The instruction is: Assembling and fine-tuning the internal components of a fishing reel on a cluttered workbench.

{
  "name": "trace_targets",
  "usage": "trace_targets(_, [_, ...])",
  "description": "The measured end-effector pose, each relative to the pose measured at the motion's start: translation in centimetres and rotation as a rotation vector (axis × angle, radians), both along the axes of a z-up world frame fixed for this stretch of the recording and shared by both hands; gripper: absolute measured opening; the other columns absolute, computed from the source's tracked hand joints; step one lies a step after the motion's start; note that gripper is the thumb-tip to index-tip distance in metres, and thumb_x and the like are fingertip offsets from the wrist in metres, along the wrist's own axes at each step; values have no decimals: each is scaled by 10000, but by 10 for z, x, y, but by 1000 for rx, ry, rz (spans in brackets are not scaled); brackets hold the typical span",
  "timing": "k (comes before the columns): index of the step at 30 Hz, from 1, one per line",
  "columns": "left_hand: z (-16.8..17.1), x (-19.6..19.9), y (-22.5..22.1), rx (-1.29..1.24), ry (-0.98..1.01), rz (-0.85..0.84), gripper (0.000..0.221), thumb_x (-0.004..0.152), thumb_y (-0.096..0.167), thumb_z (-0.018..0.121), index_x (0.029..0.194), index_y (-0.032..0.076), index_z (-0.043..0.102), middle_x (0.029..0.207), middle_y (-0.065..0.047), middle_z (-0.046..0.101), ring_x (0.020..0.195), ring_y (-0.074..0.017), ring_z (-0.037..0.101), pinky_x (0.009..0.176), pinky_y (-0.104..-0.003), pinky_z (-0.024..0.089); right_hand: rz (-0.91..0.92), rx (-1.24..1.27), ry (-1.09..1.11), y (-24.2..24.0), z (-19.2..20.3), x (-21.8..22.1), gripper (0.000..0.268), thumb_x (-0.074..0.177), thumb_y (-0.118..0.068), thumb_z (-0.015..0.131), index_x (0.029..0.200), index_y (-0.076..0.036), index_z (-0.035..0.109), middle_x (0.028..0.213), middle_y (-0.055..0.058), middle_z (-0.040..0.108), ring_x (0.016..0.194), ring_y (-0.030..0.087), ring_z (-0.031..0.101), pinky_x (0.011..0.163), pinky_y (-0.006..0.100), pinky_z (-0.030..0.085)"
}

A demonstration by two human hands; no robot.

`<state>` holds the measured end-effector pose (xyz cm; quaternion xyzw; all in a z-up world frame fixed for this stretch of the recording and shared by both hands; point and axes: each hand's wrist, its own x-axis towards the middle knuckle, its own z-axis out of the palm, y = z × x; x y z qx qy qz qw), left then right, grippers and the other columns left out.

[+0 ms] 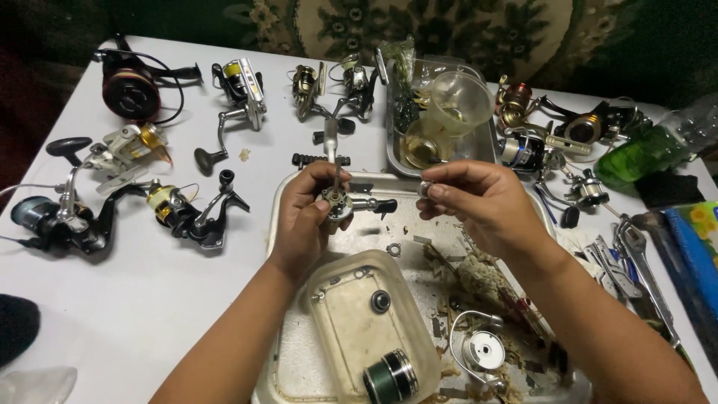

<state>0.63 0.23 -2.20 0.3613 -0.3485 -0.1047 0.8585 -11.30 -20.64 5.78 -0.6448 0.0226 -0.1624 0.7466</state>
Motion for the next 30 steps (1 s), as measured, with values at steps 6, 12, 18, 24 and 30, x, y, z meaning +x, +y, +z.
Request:
trace_targets(6, [-15, 7, -11, -23, -16, -53, 426, 839, 238, 568, 1045, -115, 685, 998, -190, 541, 594, -146, 516, 462, -319, 521, 13, -3, 3, 9, 8, 31, 215, 867, 104, 749, 1072, 115, 686, 856, 205, 715, 717, 262, 754, 614, 388, 675])
trace_targets(12, [-16, 7, 3, 9, 8, -37, 445, 834, 237, 562, 1091, -106, 683, 1057, -190, 544, 616, -142, 518, 464, -301, 514, 58, -102, -47, 36, 20, 42, 205, 843, 110, 783, 1033, 107, 706, 843, 200, 717, 724, 202, 729, 620, 356, 669])
trace_targets(18, [-14, 5, -3, 36, 33, -77, 475, 828, 235, 556, 1146, -94, 681, 1129, -191, 548, 643, -137, 521, 467, -279, 504, 45, -209, -71, 37, 15, 43, 187, 841, 111, 786, 1016, 105, 721, 801, 206, 712, 710, 204, 722, 646, 362, 662])
trace_targets(24, [-5, 2, -11, 71, 48, -133, 511, 822, 234, 550, 1201, -82, 679, 1200, -191, 551, 670, -132, 524, 470, -258, 495, 13, -164, 0, 27, 18, 39, 167, 846, 121, 759, 1008, 101, 721, 816, 204, 733, 726, 208, 739, 672, 371, 677])
trace_targets(30, [15, 1, -17, 102, 56, -179, 552, 815, 232, 543, 1257, -70, 677, 1272, -191, 555, 697, -128, 527, 473, -236, 486, -29, -272, -6, 14, 44, 37, 134, 901, 72, 750, 1031, 90, 724, 879, 210, 740, 790, 198, 732, 699, 366, 676])
